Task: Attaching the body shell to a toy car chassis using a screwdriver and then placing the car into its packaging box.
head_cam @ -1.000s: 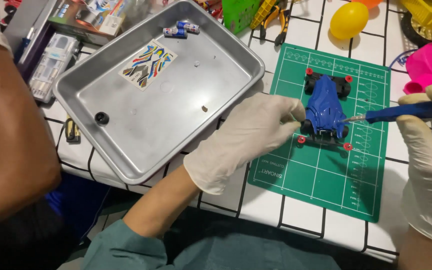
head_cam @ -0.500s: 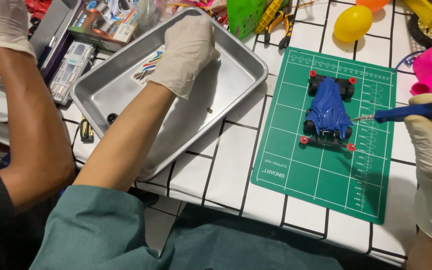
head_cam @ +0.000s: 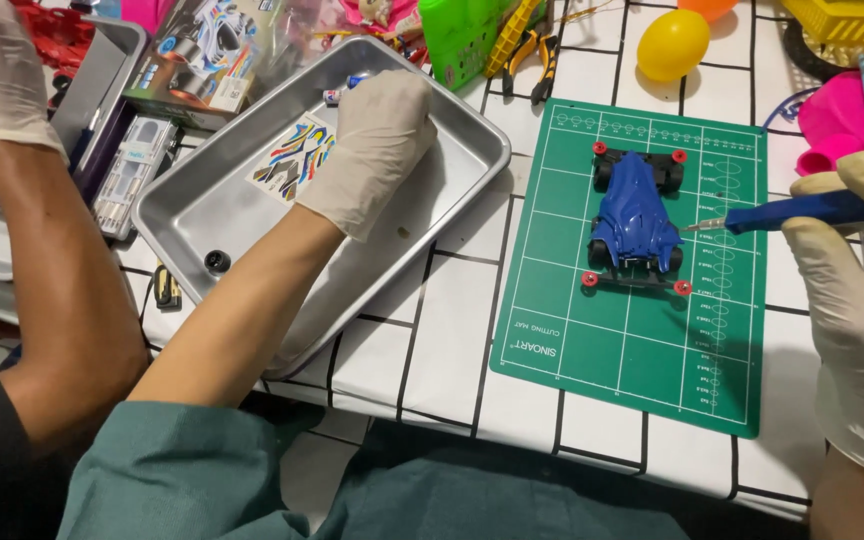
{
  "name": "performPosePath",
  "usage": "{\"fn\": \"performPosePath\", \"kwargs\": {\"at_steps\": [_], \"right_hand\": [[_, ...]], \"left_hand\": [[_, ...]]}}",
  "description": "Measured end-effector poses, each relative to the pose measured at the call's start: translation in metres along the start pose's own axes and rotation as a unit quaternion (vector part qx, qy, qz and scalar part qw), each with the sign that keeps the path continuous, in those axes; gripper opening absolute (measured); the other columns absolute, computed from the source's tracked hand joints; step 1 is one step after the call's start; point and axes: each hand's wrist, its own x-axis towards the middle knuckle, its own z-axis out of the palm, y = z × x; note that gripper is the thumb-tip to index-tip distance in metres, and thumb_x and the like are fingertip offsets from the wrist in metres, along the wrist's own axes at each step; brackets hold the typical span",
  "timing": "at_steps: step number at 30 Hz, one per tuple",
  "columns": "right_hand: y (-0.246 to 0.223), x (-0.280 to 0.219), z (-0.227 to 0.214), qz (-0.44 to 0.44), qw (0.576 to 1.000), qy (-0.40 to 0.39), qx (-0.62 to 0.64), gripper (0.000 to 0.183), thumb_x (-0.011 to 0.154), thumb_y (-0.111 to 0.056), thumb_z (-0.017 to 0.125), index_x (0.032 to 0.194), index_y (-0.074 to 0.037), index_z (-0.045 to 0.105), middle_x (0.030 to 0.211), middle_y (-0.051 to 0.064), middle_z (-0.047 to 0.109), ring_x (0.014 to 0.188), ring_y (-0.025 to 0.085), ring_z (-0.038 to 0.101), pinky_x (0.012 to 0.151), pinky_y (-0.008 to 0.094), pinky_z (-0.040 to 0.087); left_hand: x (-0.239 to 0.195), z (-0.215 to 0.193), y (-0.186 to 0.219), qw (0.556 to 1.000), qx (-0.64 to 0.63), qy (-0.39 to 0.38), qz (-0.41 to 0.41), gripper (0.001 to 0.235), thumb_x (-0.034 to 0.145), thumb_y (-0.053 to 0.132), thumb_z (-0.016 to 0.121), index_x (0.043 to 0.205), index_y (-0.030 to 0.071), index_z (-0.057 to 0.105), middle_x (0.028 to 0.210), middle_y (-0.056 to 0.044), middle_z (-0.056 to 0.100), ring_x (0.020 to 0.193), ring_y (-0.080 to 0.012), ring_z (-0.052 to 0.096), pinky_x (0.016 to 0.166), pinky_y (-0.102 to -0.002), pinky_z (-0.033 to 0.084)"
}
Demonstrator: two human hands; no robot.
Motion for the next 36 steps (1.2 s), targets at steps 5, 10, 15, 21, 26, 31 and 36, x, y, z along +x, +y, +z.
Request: {"fn": "performPosePath", "kwargs": {"at_steps": [5, 10, 15, 21, 26, 31, 36], "right_hand": [[-0.015, 0.002, 0.003, 0.005, 0.999, 0.038, 0.031, 0.039, 0.12, 0.026, 0.059, 0.154, 0.019, 0.041, 0.137, 0.042, 0.055, 0.136, 0.055, 0.059, 0.129, 0.059, 0.047], [-0.018, 0.01, 0.01, -0.044, 0.992, 0.097, 0.06, 0.039, 0.115, 0.032, 0.062, 0.148, 0.024, 0.043, 0.145, 0.042, 0.046, 0.128, 0.055, 0.061, 0.124, 0.06, 0.054], [-0.026, 0.021, 0.012, -0.043, 0.986, 0.151, 0.06, 0.037, 0.106, 0.033, 0.07, 0.138, 0.029, 0.051, 0.131, 0.046, 0.058, 0.116, 0.052, 0.067, 0.115, 0.057, 0.059], [-0.032, 0.055, 0.025, 0.005, 0.977, 0.187, 0.107, 0.038, 0.106, 0.02, 0.069, 0.14, 0.016, 0.053, 0.137, 0.031, 0.059, 0.119, 0.039, 0.068, 0.112, 0.044, 0.06], [-0.029, 0.073, 0.046, 0.035, 0.968, 0.182, 0.167, 0.028, 0.111, 0.002, 0.071, 0.135, 0.007, 0.058, 0.126, 0.02, 0.063, 0.114, 0.029, 0.07, 0.092, 0.032, 0.062], [-0.033, 0.059, 0.052, 0.033, 0.973, 0.18, 0.144, 0.026, 0.113, -0.003, 0.068, 0.133, 0.006, 0.055, 0.127, 0.022, 0.06, 0.116, 0.032, 0.068, 0.089, 0.035, 0.062], [-0.029, 0.057, 0.051, 0.021, 0.977, 0.163, 0.139, 0.025, 0.112, 0.001, 0.068, 0.132, 0.009, 0.054, 0.126, 0.025, 0.059, 0.114, 0.035, 0.069, 0.088, 0.037, 0.063]], "left_hand": [[-0.005, -0.124, 0.081, 0.943, -0.329, 0.038, 0.02, 0.006, 0.071, 0.015, 0.072, 0.075, 0.02, 0.072, 0.067, 0.006, 0.074, 0.062, -0.0117, 0.067, 0.059, -0.031, 0.053], [-0.034, -0.164, 0.157, 0.755, -0.654, -0.032, 0.025, 0.016, 0.082, -0.007, 0.073, 0.086, 0.009, 0.072, 0.078, -0.005, 0.077, 0.064, -0.0078, 0.074, 0.063, -0.016, 0.069], [-0.044, -0.117, 0.178, 0.627, -0.773, -0.099, -0.021, 0.014, 0.086, 0.011, 0.081, 0.099, 0.009, 0.076, 0.096, -0.005, 0.078, 0.084, -0.0093, 0.072, 0.078, -0.021, 0.062], [-0.042, -0.104, 0.168, 0.535, -0.834, -0.109, -0.085, 0.016, 0.094, 0.019, 0.074, 0.106, 0.01, 0.077, 0.095, -0.008, 0.08, 0.091, -0.0143, 0.076, 0.085, -0.027, 0.062], [-0.046, -0.101, 0.166, 0.491, -0.856, -0.106, -0.121, 0.025, 0.093, 0.023, 0.072, 0.111, 0.006, 0.074, 0.1, -0.014, 0.08, 0.089, -0.0186, 0.077, 0.086, -0.032, 0.064], [-0.047, -0.097, 0.17, 0.493, -0.853, -0.121, -0.12, 0.028, 0.095, 0.028, 0.069, 0.112, 0.006, 0.074, 0.101, -0.014, 0.08, 0.091, -0.0179, 0.077, 0.086, -0.03, 0.064], [-0.046, -0.093, 0.17, 0.52, -0.842, -0.117, -0.083, 0.021, 0.098, 0.029, 0.067, 0.104, 0.01, 0.076, 0.099, -0.009, 0.081, 0.091, -0.0153, 0.077, 0.085, -0.029, 0.063]]}}
